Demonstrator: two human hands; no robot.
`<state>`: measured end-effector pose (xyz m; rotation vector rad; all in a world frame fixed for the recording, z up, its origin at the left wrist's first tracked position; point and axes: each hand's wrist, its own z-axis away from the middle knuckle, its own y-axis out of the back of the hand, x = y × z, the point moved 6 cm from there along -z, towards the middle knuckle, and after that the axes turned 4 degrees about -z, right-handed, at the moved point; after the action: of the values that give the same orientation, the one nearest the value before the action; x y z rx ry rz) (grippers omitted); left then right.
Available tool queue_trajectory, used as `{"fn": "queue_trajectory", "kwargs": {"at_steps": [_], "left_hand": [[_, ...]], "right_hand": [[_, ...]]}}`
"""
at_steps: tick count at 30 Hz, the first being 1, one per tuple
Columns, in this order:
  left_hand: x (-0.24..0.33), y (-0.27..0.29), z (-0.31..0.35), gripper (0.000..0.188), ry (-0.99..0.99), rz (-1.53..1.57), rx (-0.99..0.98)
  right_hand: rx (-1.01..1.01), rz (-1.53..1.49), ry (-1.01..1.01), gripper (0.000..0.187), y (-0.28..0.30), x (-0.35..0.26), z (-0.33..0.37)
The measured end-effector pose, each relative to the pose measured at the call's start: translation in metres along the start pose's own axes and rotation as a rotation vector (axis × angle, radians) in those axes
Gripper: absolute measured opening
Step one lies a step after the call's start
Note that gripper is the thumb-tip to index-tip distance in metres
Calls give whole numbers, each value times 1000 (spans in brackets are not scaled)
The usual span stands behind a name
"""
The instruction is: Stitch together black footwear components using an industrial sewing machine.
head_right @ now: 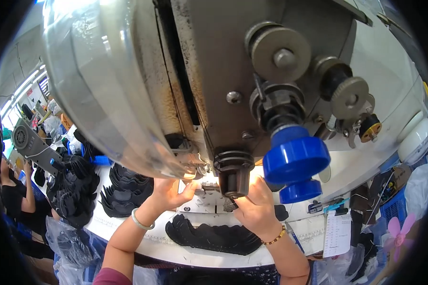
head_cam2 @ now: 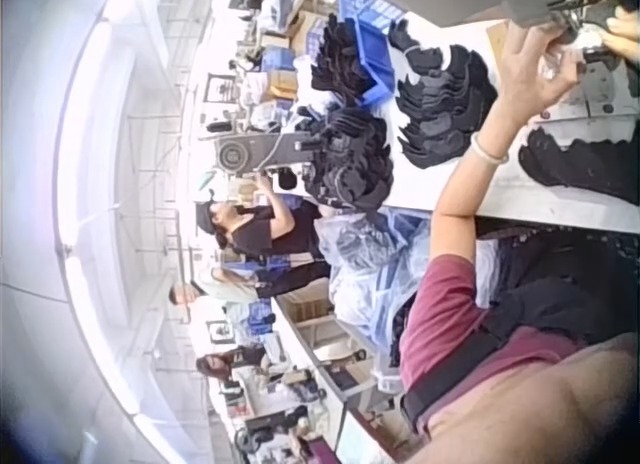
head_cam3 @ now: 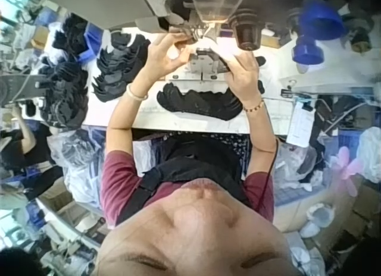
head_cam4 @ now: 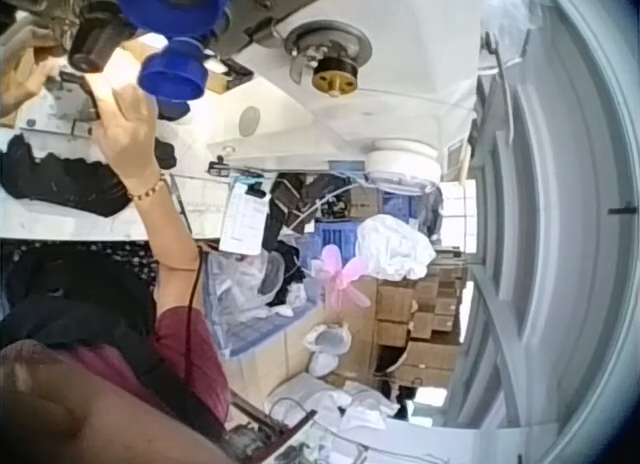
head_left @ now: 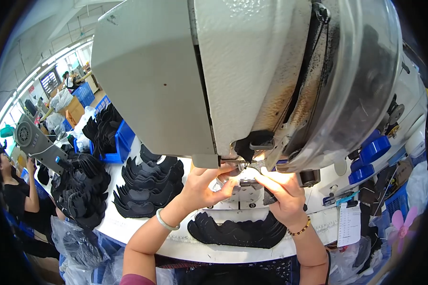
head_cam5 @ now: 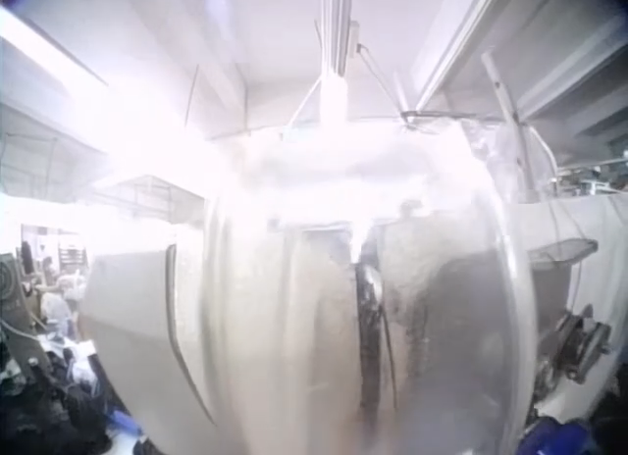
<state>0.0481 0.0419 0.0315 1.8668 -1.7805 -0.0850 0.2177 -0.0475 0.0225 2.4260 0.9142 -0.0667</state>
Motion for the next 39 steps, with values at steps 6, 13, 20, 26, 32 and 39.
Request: {"fn": "queue_trajectory", "kwargs": {"at_steps": [6, 13, 20, 26, 32, 39], "left_hand": [[2, 0, -4, 35, 9, -3, -35], [-6, -3, 1, 36, 87, 58, -103], [-1, -2, -1, 35, 44, 38, -81], [-3, -2, -1, 32, 28, 36, -54], [-3, -1, -3, 32, 44, 55, -66], [-7, -3, -3, 31, 70, 131, -89]], "right_hand": [[13, 38, 37, 51, 2, -9, -6], [6, 106, 117, 44, -1, -23, -8], [24, 95, 115, 43, 1, -24, -10], [21, 103, 111, 44, 2, -23, -9], [-6, 126, 142, 42, 0, -26, -7], [-6, 187, 174, 43, 0, -32, -6]]}}
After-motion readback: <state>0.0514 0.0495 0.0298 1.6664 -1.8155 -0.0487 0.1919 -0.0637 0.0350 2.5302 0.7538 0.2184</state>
